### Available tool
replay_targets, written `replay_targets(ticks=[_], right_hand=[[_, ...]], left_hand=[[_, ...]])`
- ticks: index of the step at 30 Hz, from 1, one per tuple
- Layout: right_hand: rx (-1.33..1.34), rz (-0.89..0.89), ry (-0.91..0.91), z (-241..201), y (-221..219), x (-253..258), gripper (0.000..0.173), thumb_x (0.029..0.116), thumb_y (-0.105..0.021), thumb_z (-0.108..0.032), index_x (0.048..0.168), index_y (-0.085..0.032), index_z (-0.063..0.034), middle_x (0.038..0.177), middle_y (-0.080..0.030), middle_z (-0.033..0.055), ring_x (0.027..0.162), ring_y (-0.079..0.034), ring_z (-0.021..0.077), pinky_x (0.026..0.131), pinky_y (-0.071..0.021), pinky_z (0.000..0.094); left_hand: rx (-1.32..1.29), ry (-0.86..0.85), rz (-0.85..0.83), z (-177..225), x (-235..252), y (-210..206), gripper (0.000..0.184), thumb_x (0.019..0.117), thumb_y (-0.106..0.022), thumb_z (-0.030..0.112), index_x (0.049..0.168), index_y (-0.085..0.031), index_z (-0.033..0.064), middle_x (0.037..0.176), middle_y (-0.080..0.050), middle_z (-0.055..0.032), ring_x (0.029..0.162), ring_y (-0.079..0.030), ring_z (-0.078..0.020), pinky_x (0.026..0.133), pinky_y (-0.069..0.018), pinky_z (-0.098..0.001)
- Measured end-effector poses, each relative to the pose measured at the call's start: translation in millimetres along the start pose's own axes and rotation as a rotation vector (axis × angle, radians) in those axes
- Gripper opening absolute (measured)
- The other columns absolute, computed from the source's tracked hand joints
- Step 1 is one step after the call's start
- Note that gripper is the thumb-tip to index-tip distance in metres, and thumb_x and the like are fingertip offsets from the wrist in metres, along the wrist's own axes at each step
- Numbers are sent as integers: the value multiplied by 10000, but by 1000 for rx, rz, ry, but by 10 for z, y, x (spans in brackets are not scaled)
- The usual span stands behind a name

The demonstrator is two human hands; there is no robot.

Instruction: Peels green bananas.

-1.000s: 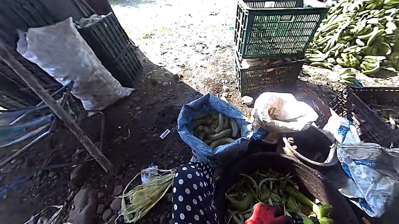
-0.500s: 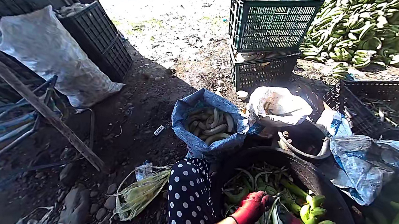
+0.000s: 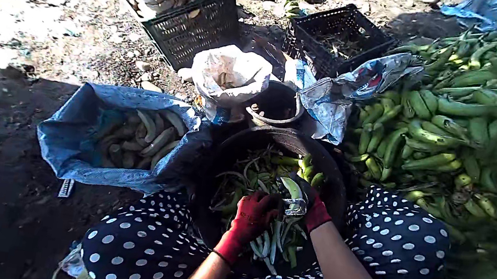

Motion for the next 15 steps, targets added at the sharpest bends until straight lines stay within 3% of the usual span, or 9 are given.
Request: replay_targets(ticks=[3, 6, 8, 9, 12, 13, 15], right_hand=[[-66, 98, 47, 56, -100, -101, 427, 1121, -259, -336, 1124, -578, -52, 747, -626, 36, 602, -619, 107, 545, -551, 258], [-354, 149, 240, 192, -137, -161, 329, 1116, -349, -178, 1285, -561, 8, 1039, -659, 79, 883, -642, 91, 797, -556, 253], [-657, 168, 295, 265, -138, -175, 381, 1110, -390, -202, 1361, -572, 19, 1238, -664, 124, 1085, -636, 101, 975, -519, 269], [-695, 158, 297, 279, -125, -179, 390, 1110, -395, -228, 1353, -585, 12, 1228, -668, 123, 1074, -640, 103, 966, -527, 277], [-591, 174, 234, 252, -20, -216, 360, 1115, -396, -250, 1283, -598, -5, 1020, -675, 69, 838, -646, 78, 759, -564, 251], [-595, 229, 221, 233, 46, -211, 352, 1113, -398, -252, 1272, -607, -18, 1006, -678, 63, 823, -646, 75, 740, -560, 243], [-650, 354, 176, 237, 273, -146, 408, 1118, -381, -291, 1323, -608, -21, 1150, -681, 115, 977, -653, 124, 882, -550, 305]], left_hand=[[25, 64, -10, 22, 33, -6, 404, 986, -598, 358, 1317, -688, 145, 1207, -670, -207, 1107, -646, -409, 927, -480, -626], [-27, 315, -4, -34, 129, -6, 400, 1033, -553, 318, 1357, -654, 108, 1274, -645, -228, 1155, -635, -407, 971, -486, -602], [-171, 498, -9, -174, 180, -16, 403, 1082, -478, 326, 1387, -616, 102, 1297, -632, -193, 1183, -630, -330, 1022, -500, -520], [-246, 545, -12, -227, 184, -16, 405, 1093, -457, 342, 1383, -613, 106, 1281, -640, -175, 1177, -628, -297, 1024, -495, -495], [-345, 596, 4, -377, 140, -47, 415, 1091, -452, 392, 1315, -646, 102, 1165, -682, -132, 1072, -648, -248, 955, -506, -482], [-363, 606, 23, -441, 124, -55, 418, 1097, -434, 400, 1282, -648, 92, 1105, -690, -118, 1003, -654, -224, 907, -518, -467], [-358, 650, 27, -610, 64, -10, 503, 1100, -358, 471, 1295, -635, 99, 1105, -685, -121, 1007, -653, -228, 910, -525, -483]])
Point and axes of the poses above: each hand's wrist, its own x-axis towards the middle knuckle, its own y-axis out of the back of the hand, z = x × y, the point moved 3 cm from there along x, towards the middle knuckle
